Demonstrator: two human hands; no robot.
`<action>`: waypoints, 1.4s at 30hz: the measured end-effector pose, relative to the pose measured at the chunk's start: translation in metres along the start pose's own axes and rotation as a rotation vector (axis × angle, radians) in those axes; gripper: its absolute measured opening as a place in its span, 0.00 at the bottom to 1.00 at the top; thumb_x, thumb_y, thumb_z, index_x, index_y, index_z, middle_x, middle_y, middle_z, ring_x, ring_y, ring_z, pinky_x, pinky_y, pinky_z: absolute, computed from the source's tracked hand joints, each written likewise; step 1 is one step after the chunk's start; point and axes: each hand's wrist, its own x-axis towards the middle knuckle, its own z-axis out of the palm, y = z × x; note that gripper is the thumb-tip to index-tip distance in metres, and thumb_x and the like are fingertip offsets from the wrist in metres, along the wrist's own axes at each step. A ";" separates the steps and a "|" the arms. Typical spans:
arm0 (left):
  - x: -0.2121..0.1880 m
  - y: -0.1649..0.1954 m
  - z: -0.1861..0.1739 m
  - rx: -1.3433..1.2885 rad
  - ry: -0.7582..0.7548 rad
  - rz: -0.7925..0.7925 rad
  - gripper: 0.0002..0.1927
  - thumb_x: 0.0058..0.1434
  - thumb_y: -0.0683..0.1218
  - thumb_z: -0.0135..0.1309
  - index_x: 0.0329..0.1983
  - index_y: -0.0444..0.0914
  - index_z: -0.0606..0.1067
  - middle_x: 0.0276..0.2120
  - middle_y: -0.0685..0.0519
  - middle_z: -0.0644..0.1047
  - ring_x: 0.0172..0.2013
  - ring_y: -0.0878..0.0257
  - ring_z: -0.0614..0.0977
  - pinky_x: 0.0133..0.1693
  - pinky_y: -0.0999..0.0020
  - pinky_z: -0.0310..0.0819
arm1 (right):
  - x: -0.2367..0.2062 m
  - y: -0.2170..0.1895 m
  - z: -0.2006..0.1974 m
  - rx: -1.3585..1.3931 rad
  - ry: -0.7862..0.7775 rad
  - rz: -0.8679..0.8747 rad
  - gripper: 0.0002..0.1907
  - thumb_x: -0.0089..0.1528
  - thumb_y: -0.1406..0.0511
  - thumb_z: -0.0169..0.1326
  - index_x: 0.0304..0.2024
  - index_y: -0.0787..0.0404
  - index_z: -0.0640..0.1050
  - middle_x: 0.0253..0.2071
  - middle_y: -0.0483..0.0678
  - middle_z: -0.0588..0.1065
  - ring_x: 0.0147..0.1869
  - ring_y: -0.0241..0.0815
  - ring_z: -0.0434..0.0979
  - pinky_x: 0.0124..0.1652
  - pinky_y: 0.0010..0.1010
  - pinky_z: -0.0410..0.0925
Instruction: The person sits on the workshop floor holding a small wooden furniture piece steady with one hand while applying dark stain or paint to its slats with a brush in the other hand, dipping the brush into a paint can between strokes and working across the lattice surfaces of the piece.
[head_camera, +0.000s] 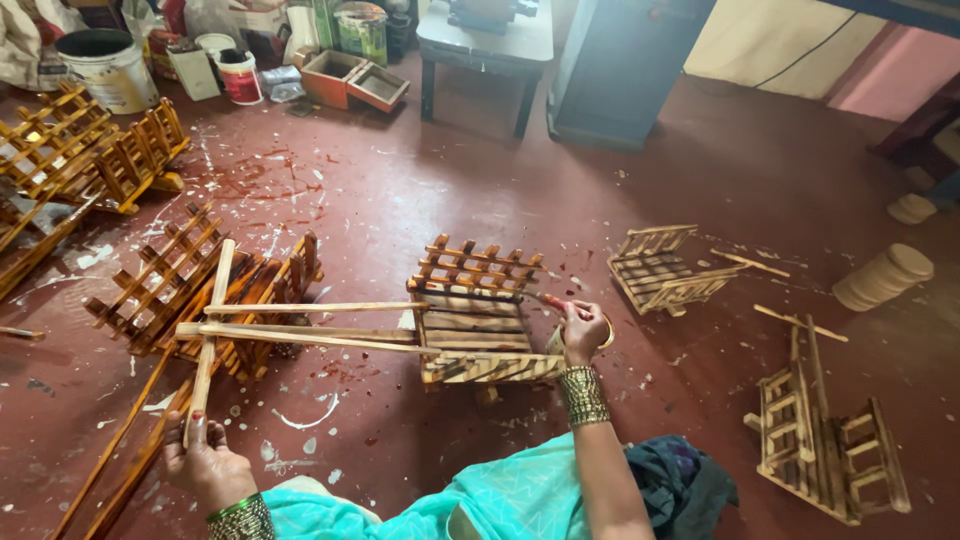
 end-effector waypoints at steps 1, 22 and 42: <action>0.000 0.000 0.001 -0.003 -0.006 0.008 0.13 0.68 0.35 0.62 0.54 0.41 0.78 0.40 0.57 0.79 0.36 0.70 0.78 0.40 0.77 0.73 | -0.001 0.000 0.000 0.065 0.022 -0.006 0.06 0.61 0.72 0.61 0.39 0.69 0.77 0.31 0.47 0.76 0.29 0.33 0.76 0.28 0.24 0.75; 0.000 0.001 0.002 -0.010 0.026 -0.011 0.14 0.68 0.36 0.63 0.54 0.41 0.79 0.40 0.56 0.80 0.37 0.69 0.78 0.40 0.77 0.74 | -0.026 0.007 0.041 -0.439 -0.177 -0.267 0.07 0.61 0.67 0.63 0.37 0.65 0.79 0.31 0.50 0.83 0.35 0.35 0.84 0.32 0.28 0.76; 0.003 -0.003 0.007 -0.003 0.095 -0.034 0.15 0.64 0.36 0.65 0.52 0.43 0.80 0.39 0.57 0.81 0.34 0.69 0.79 0.38 0.77 0.75 | -0.013 0.002 0.028 -0.281 -0.398 -0.242 0.06 0.63 0.69 0.60 0.40 0.67 0.80 0.33 0.50 0.82 0.36 0.34 0.82 0.35 0.24 0.75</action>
